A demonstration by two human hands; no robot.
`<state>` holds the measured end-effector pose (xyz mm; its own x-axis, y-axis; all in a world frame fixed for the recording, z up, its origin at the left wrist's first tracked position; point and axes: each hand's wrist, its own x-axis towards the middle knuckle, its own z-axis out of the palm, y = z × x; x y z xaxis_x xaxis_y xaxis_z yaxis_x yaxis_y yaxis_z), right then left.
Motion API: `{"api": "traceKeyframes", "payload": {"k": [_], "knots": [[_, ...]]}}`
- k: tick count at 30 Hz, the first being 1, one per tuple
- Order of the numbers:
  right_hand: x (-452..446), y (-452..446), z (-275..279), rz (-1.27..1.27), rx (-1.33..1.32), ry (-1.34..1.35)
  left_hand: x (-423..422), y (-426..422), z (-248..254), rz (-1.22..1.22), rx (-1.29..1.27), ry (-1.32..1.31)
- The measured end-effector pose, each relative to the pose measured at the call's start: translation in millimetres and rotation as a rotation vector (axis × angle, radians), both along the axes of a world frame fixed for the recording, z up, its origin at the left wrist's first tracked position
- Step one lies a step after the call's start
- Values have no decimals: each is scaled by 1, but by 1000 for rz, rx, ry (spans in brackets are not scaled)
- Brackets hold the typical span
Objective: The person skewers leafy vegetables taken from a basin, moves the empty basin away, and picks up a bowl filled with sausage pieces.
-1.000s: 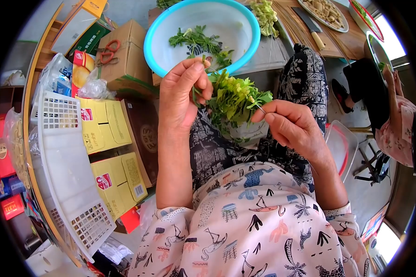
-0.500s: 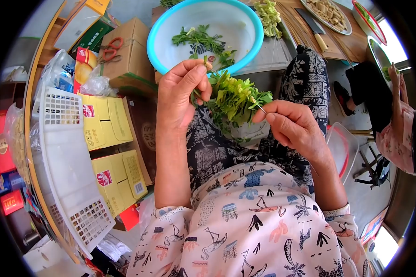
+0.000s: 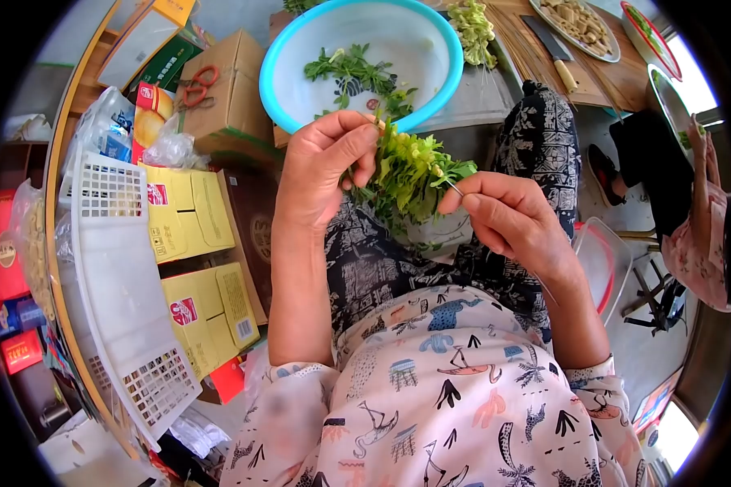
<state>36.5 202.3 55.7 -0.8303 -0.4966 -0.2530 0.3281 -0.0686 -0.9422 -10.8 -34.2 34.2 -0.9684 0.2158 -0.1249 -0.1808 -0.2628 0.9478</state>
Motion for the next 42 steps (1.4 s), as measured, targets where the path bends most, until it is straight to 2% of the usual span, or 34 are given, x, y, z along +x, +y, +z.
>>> {"api": "traceKeyframes", "payload": {"k": [2,4,7,11,13,14,17,19,21,31,33,35,37,38,42], "knots": [[-3,-2,-2,-4,-7,-5,-3,0,0,-2,-32,9],[-5,-3,-5,-26,-17,22,-7,3,-6,71,-137,179],[-7,-1,-8,-32,-17,0,-16,7,-16,60,-116,301],[-8,6,-16,-41,-22,2,-24,5,-21,31,-193,345],[-10,15,-20,-52,-12,-55,-34,-6,-27,124,-432,382],[-11,19,-22,-64,21,-65,-40,-14,-30,143,-513,364],[-16,33,-35,-103,12,-80,-61,-31,-33,138,-518,217],[-19,39,-43,-118,-4,-102,-84,-43,-45,143,-554,226],[-21,44,-48,-138,-14,-117,-110,-52,-58,137,-693,134],[-36,54,-60,-148,-48,-230,-229,-59,-145,152,-855,-186],[-38,54,-58,-143,-47,-252,-244,-54,-164,219,-961,-261],[-40,52,-58,-134,-57,-265,-253,-54,-178,245,-993,-245],[-42,52,-57,-125,-59,-280,-258,-53,-184,174,-1237,-246],[-42,51,-58,-125,-51,-279,-261,-59,-195,203,-1243,-202],[-43,50,-58,-125,-31,-270,-258,-62,-186,136,-1342,-173]]}}
